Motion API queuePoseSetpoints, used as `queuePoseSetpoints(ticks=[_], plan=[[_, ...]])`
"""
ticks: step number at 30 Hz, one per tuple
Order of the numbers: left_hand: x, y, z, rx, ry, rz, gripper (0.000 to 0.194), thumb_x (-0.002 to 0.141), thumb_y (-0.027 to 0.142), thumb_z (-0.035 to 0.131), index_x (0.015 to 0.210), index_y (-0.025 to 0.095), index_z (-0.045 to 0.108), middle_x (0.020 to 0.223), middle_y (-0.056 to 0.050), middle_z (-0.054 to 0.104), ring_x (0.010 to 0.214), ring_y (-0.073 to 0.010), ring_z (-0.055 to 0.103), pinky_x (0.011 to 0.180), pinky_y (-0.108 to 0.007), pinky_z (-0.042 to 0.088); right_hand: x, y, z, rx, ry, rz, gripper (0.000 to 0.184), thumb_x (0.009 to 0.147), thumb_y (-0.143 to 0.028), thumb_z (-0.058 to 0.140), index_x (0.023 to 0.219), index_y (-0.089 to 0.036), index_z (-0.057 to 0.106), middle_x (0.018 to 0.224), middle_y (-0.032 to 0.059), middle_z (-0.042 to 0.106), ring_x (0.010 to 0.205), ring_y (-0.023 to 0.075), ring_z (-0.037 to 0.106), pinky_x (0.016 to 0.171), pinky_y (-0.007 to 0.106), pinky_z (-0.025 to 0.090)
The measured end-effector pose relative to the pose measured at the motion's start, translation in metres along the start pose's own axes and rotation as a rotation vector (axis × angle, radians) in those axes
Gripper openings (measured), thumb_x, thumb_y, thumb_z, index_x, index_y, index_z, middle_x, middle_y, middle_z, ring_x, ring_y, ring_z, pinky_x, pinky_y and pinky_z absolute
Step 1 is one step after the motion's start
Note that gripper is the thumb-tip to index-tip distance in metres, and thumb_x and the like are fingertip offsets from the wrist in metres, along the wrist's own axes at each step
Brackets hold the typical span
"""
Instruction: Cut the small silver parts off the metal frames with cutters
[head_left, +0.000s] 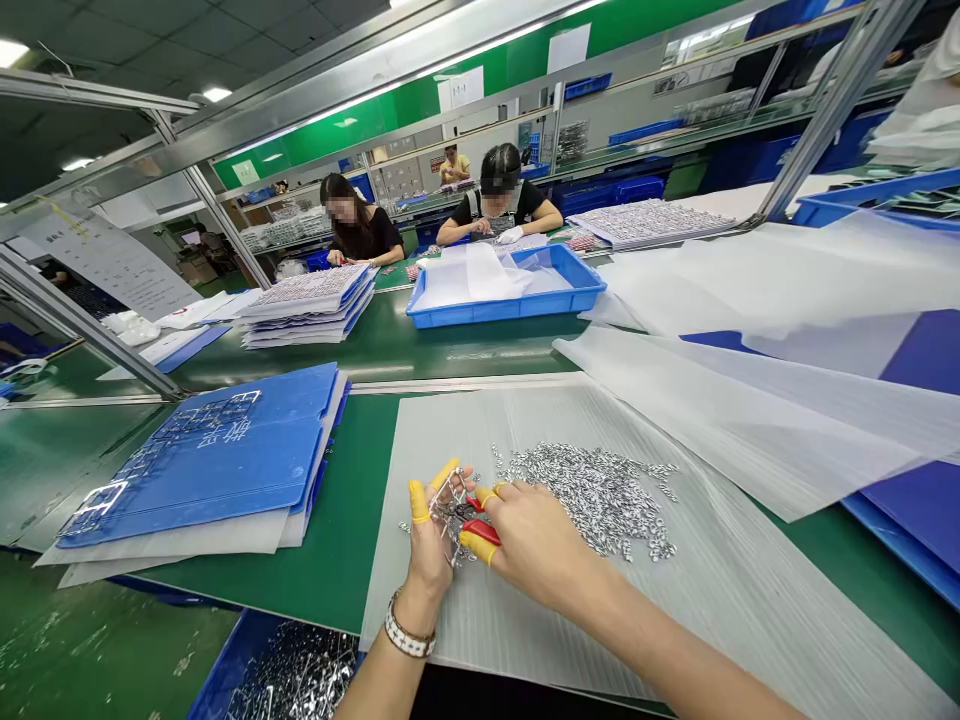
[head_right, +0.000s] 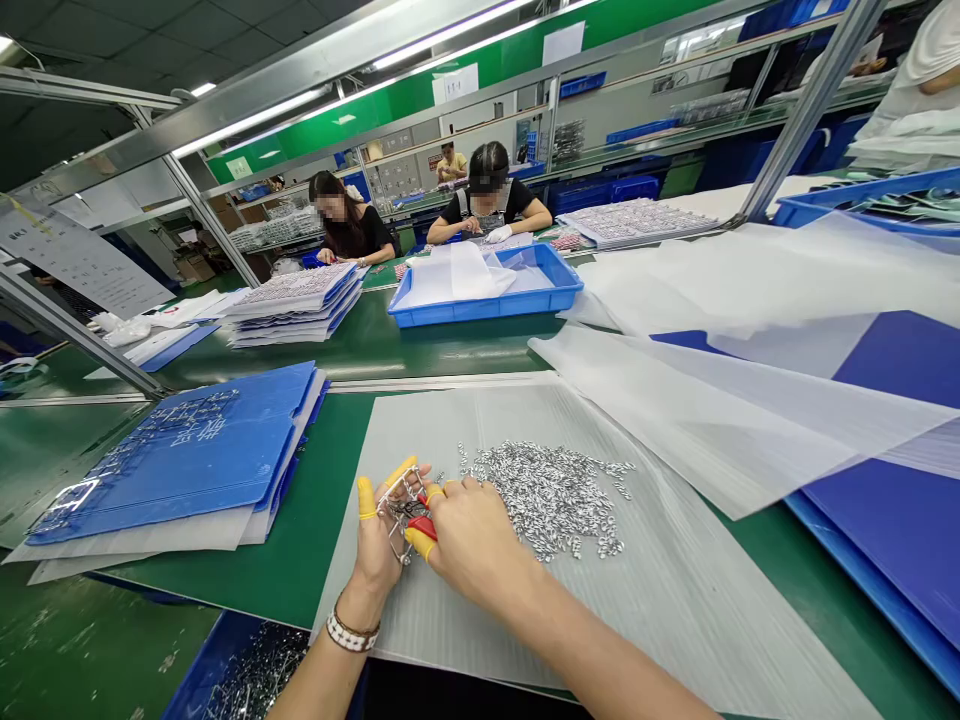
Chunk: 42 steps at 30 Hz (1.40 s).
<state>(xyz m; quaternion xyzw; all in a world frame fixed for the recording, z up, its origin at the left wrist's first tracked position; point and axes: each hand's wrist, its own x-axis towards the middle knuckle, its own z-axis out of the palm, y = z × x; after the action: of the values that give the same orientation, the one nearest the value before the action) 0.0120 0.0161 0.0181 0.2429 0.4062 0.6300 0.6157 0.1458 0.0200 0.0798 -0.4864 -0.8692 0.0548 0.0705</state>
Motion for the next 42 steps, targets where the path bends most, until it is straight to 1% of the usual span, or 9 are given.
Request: queuePoseSetpoints(ticks=[3,8,13,17,20,25,30,35,42], plan=[[0.000,-0.001,-0.002,0.016,-0.004,0.008,0.070,0.083,0.070,0.034,0.115,0.016,0.064,0.117,-0.014,0.065,0.105,-0.0271,0.060,0.092,-0.040,0.044,0.000,-0.001,-0.003,-0.016,0.007,0.001,0.034,0.087,-0.045,0.051,0.098,-0.015,0.063,0.086,0.0123,0.067,0.078,0.0264,0.061,0.066,0.035,0.039],[0.001,-0.002,-0.002,0.048,0.001,0.008,0.071,0.082,0.071,0.035,0.114,0.016,0.065,0.111,-0.013,0.068,0.100,-0.0272,0.062,0.093,-0.041,0.043,0.001,-0.004,-0.007,-0.049,0.004,-0.019,0.031,0.087,-0.043,0.052,0.087,-0.015,0.065,0.082,0.0131,0.067,0.076,0.0267,0.062,0.066,0.036,0.040],[-0.001,0.001,0.000,0.014,-0.007,0.003,0.072,0.080,0.072,0.037,0.111,0.015,0.066,0.108,-0.014,0.069,0.102,-0.0281,0.061,0.095,-0.042,0.043,-0.001,-0.001,-0.008,-0.076,-0.002,-0.022,0.031,0.086,-0.042,0.055,0.091,-0.014,0.067,0.081,0.0130,0.067,0.079,0.0277,0.062,0.067,0.036,0.041],[-0.003,0.006,0.004,-0.052,-0.031,-0.032,0.073,0.079,0.073,0.038,0.110,0.014,0.067,0.113,-0.015,0.067,0.103,-0.0286,0.062,0.094,-0.042,0.044,-0.002,0.010,-0.009,-0.092,0.024,0.052,0.034,0.086,-0.046,0.053,0.092,-0.016,0.066,0.083,0.0130,0.067,0.083,0.0285,0.061,0.070,0.037,0.040],[-0.005,0.008,0.007,-0.072,-0.047,-0.054,0.074,0.080,0.073,0.035,0.110,0.013,0.067,0.114,-0.016,0.067,0.109,-0.0294,0.060,0.097,-0.041,0.043,0.000,0.017,-0.009,-0.101,0.023,0.098,0.035,0.088,-0.046,0.049,0.093,-0.015,0.065,0.084,0.0131,0.067,0.082,0.0286,0.062,0.069,0.037,0.040],[-0.008,0.007,0.010,-0.060,-0.065,-0.061,0.074,0.083,0.071,0.030,0.110,0.013,0.067,0.114,-0.015,0.067,0.116,-0.0302,0.056,0.101,-0.041,0.040,0.002,0.018,-0.008,-0.102,0.032,0.082,0.036,0.088,-0.047,0.048,0.089,-0.016,0.066,0.084,0.0130,0.068,0.081,0.0278,0.062,0.068,0.036,0.041],[-0.008,0.006,0.010,-0.023,-0.057,-0.050,0.073,0.081,0.072,0.033,0.110,0.014,0.067,0.115,-0.015,0.067,0.117,-0.0305,0.055,0.101,-0.042,0.040,0.002,0.017,-0.005,-0.105,0.040,0.069,0.037,0.089,-0.048,0.047,0.085,-0.017,0.067,0.082,0.0120,0.068,0.079,0.0266,0.062,0.067,0.036,0.041],[-0.007,0.003,0.008,0.004,-0.054,-0.029,0.072,0.081,0.072,0.033,0.110,0.016,0.068,0.115,-0.014,0.067,0.117,-0.0304,0.055,0.102,-0.043,0.040,0.002,0.017,-0.004,-0.101,0.040,0.058,0.035,0.088,-0.047,0.050,0.087,-0.017,0.067,0.082,0.0120,0.068,0.079,0.0262,0.062,0.067,0.035,0.041],[-0.006,-0.001,0.005,0.011,-0.074,-0.033,0.071,0.083,0.070,0.031,0.112,0.015,0.066,0.117,-0.014,0.066,0.120,-0.0300,0.053,0.105,-0.043,0.037,0.003,0.017,-0.006,-0.110,0.031,0.043,0.032,0.085,-0.044,0.055,0.088,-0.015,0.069,0.081,0.0131,0.068,0.082,0.0304,0.062,0.069,0.039,0.041]])
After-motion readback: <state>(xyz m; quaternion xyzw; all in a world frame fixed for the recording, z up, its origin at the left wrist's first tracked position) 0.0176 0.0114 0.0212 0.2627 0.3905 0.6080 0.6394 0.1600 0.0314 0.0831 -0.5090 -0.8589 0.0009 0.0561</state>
